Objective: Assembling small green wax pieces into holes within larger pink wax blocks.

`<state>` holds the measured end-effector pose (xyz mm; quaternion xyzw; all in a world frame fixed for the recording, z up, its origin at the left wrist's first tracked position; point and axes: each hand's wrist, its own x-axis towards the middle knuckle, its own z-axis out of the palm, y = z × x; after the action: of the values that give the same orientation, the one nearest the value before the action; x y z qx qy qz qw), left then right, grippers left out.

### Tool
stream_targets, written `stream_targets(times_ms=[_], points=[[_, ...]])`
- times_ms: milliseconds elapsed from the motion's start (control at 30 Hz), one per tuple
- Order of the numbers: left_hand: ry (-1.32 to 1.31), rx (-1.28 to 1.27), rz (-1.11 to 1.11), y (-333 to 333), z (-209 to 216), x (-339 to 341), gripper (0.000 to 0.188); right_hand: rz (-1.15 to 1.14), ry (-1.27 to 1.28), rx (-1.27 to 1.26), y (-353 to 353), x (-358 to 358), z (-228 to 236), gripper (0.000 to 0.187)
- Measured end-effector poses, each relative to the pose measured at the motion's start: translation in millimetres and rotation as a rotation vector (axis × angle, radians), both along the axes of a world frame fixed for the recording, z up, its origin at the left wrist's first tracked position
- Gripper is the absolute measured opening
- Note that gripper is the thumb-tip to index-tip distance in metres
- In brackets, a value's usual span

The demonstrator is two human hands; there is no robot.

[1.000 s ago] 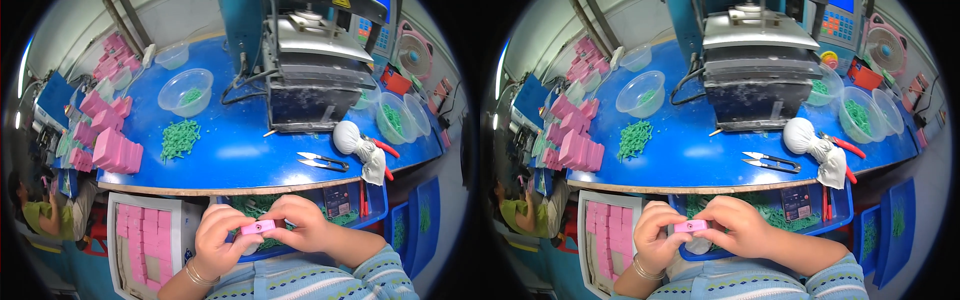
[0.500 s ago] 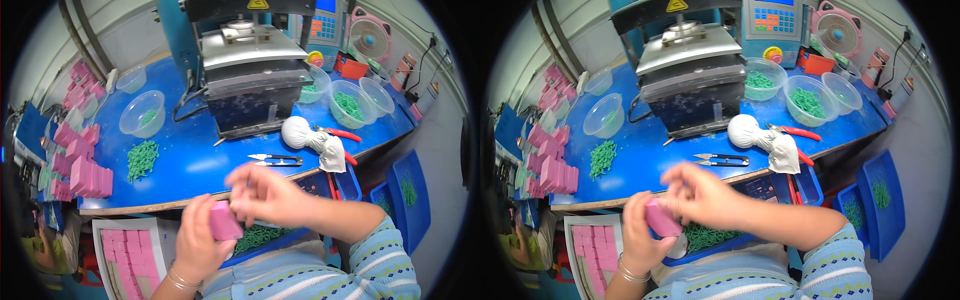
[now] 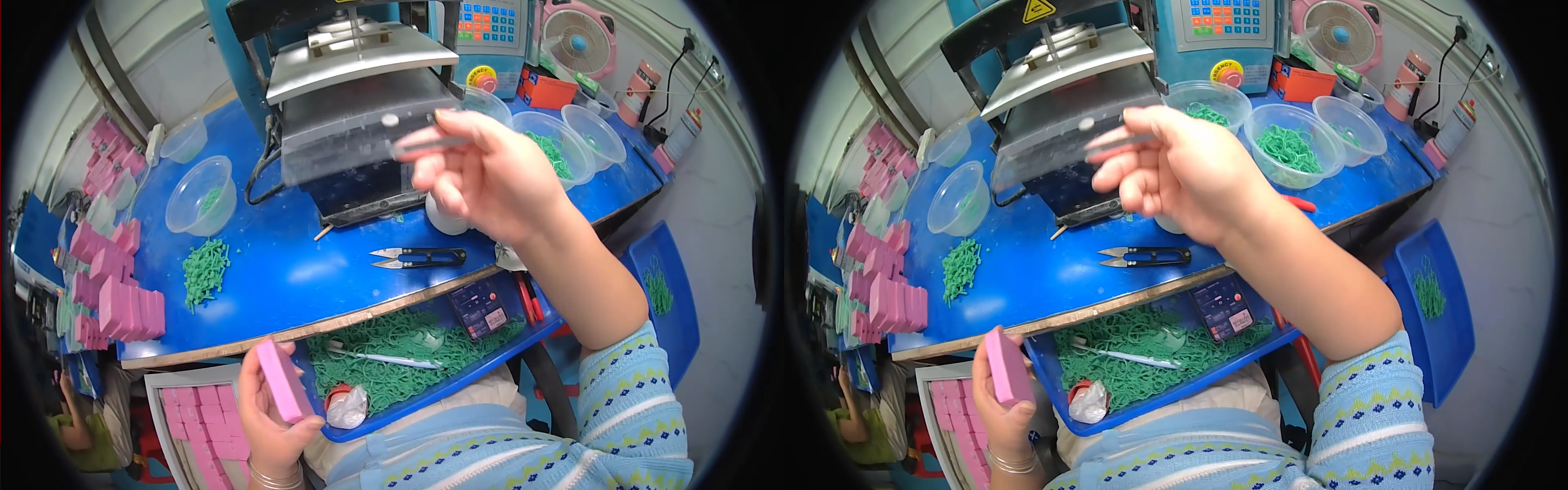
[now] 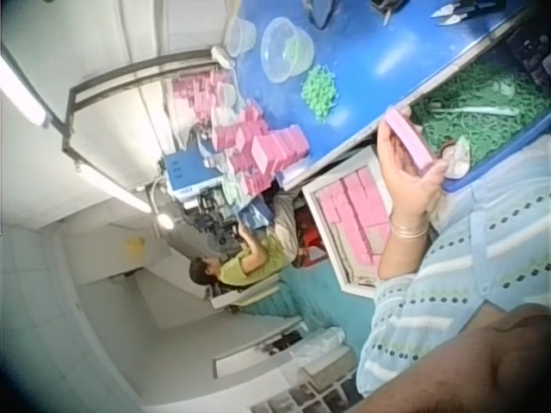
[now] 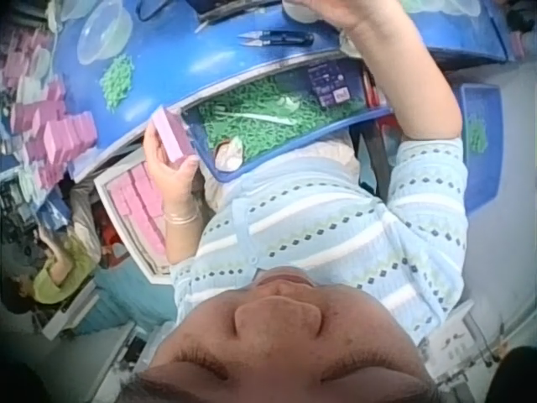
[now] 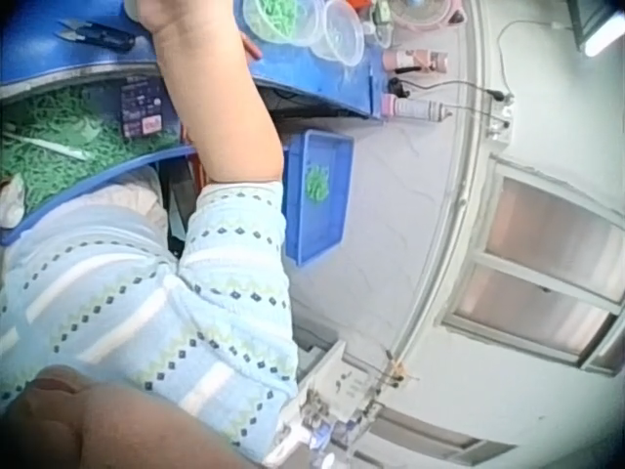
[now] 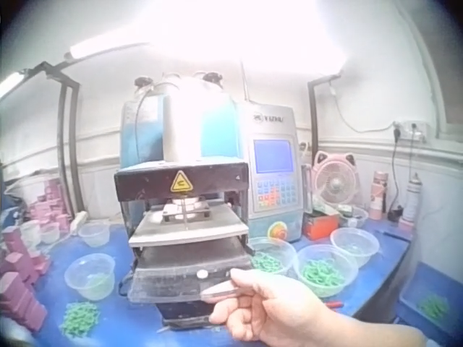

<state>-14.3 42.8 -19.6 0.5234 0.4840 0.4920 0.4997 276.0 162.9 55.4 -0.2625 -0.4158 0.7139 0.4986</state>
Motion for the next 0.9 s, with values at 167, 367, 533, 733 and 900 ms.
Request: stream_targets(times_ms=[167,367,533,733,900], points=[[0.106,0.167,0.239,8.7,-1.0,-7.5,0.104,0.169,0.102,-0.022,-63.3,-1.3,-20.3,0.049],[0.367,0.361,0.399,23.7,26.3,-6.3,0.104,0.547,0.202,-0.284,-87.1,-0.1,-34.3,0.061],[0.853,0.508,-0.166,47.6,50.9,6.5,0.079,0.748,0.07,-0.392,-91.6,-42.1,-64.0,0.061],[0.71,0.162,-0.351,82.7,37.9,15.0,0.071,0.847,0.048,-0.403,-100.3,-46.0,-79.6,0.069],[1.016,0.472,0.061,99.2,22.2,16.3,0.072,0.858,0.285,-0.494,-106.1,-48.2,-91.7,0.069]])
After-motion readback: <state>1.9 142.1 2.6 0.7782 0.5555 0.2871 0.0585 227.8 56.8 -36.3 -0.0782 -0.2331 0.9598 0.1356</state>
